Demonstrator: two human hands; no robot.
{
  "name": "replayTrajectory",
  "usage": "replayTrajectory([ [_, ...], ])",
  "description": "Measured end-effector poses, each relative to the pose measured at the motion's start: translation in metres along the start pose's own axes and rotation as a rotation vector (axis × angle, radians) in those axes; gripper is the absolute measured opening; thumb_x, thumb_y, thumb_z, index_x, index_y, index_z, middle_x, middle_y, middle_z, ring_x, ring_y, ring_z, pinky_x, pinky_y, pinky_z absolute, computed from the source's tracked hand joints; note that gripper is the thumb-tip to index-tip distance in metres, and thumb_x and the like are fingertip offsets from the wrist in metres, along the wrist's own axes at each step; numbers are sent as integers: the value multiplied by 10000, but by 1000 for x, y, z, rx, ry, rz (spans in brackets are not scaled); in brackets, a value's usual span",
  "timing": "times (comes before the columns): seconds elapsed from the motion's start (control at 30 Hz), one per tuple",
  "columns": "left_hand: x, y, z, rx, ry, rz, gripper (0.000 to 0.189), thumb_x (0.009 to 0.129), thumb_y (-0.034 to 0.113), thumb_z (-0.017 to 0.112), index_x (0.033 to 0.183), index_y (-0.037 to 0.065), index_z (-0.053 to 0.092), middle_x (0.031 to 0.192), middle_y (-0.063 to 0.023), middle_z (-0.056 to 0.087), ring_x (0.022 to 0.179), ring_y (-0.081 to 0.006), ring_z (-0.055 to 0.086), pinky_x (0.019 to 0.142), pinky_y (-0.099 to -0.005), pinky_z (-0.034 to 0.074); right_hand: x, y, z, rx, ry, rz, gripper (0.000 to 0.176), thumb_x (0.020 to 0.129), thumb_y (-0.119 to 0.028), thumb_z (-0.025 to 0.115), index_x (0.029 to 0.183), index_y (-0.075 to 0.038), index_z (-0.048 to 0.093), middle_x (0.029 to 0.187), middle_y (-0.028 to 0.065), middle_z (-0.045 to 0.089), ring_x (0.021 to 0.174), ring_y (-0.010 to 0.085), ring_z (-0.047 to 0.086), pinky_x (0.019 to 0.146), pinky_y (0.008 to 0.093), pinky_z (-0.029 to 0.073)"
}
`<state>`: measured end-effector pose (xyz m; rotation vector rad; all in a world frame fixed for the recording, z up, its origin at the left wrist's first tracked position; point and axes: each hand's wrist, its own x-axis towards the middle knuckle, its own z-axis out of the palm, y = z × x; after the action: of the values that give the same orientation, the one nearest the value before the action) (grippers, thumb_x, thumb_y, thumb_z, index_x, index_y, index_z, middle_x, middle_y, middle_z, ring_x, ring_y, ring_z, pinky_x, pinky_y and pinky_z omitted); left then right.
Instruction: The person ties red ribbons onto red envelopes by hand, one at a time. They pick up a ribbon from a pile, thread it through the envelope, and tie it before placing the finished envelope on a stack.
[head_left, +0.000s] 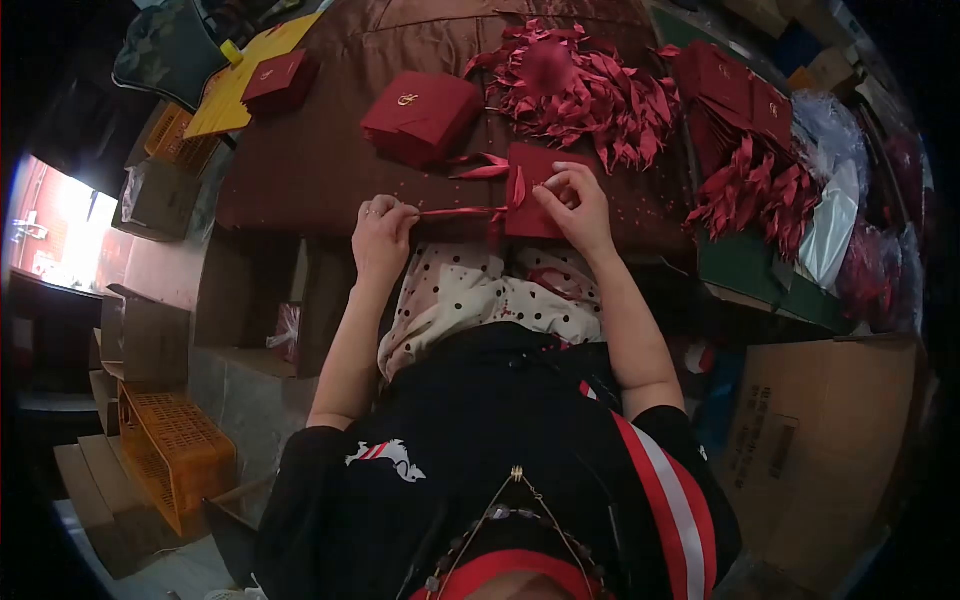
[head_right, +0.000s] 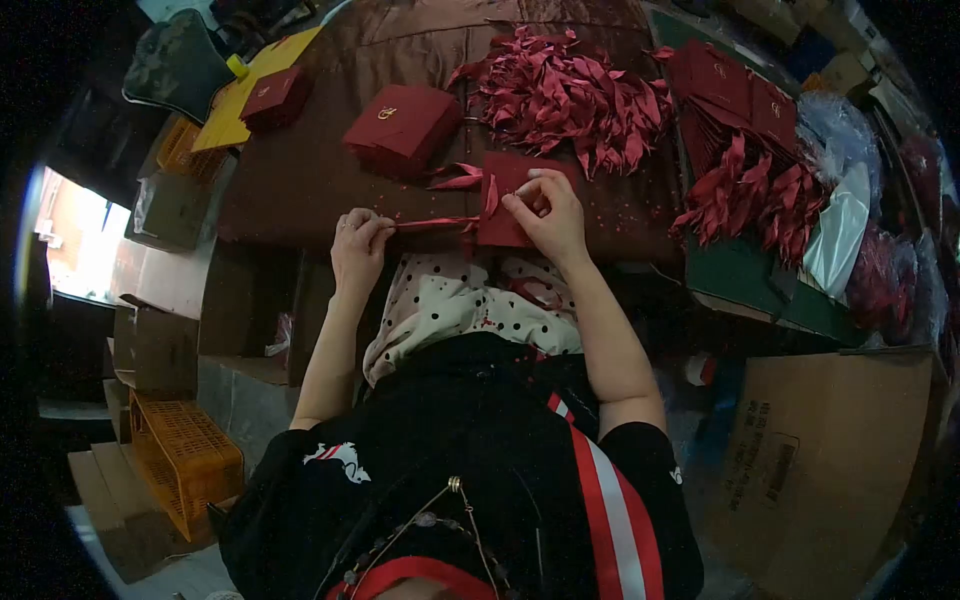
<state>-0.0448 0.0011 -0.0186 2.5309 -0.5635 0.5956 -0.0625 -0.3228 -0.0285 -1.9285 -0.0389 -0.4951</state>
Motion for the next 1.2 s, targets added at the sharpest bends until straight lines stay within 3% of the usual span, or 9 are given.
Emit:
replayTrajectory([
  [0.1,2,19,-13,6,59,-8,611,823,166,781,1377,86,536,1331,-165,533,1230,-392,483,1034,-489,426,-1,-4,5,-69,8,-16,258,841,-272,821,940,-59,714,1219,85,622,739,125,594,693,286,507],
  [0.27,11,73,-5,-100,-105,301,874,719,328,871,1476,139,477,1582,-172,351,1466,-422,287,1154,-525,333,-7,-11,18,39,-32,75,279,911,-298,766,1045,-63,699,1222,110,579,872,159,622,784,314,519],
  [0.37,13,82,23,-19,-243,441,802,760,237,827,1490,219,499,1641,-132,294,1529,-391,209,1206,-553,286,-16,-16,23,252,-89,129,289,939,-286,748,1089,-48,681,1163,84,599,908,137,609,791,309,516],
  [0.47,7,63,49,36,-179,516,675,758,183,814,1397,216,597,1568,-95,426,1503,-363,300,1211,-562,287,-19,-34,8,374,-270,378,252,946,-253,742,1087,-54,680,1029,42,641,886,112,603,779,282,510],
  [0.57,-6,68,31,-100,-187,530,541,758,201,822,1278,206,674,1445,-65,539,1450,-318,403,1199,-549,322,-12,-31,-4,286,-210,321,235,932,-144,753,1132,-51,671,982,-15,677,817,50,600,719,217,487],
  [0.8,-73,74,-8,-121,-462,613,406,826,332,805,1186,177,702,1206,-73,608,1320,-330,494,1111,-548,422,61,-23,-17,-300,71,-313,192,874,-57,730,1064,-57,707,1040,83,667,848,220,679,759,318,540],
  [0.93,-89,63,4,-271,-502,481,299,932,300,700,1178,129,699,1067,-95,656,1110,-306,634,996,-433,515,99,-6,0,-461,16,-307,188,896,-84,700,1082,-102,719,1117,91,641,970,277,693,787,367,558],
  [1.07,-67,78,-12,-277,-728,346,320,943,278,689,1211,102,675,1154,-122,642,1047,-295,647,853,-412,543,114,18,17,-638,-62,-549,197,874,-101,680,1066,-117,719,1083,102,625,971,331,652,814,431,562],
  [1.2,-53,65,0,-296,-349,528,277,882,218,758,1122,95,693,1189,-114,615,1051,-298,645,835,-406,549,112,29,20,-763,-99,-612,97,887,-115,676,983,-100,678,965,103,600,948,323,628,790,445,549],
])
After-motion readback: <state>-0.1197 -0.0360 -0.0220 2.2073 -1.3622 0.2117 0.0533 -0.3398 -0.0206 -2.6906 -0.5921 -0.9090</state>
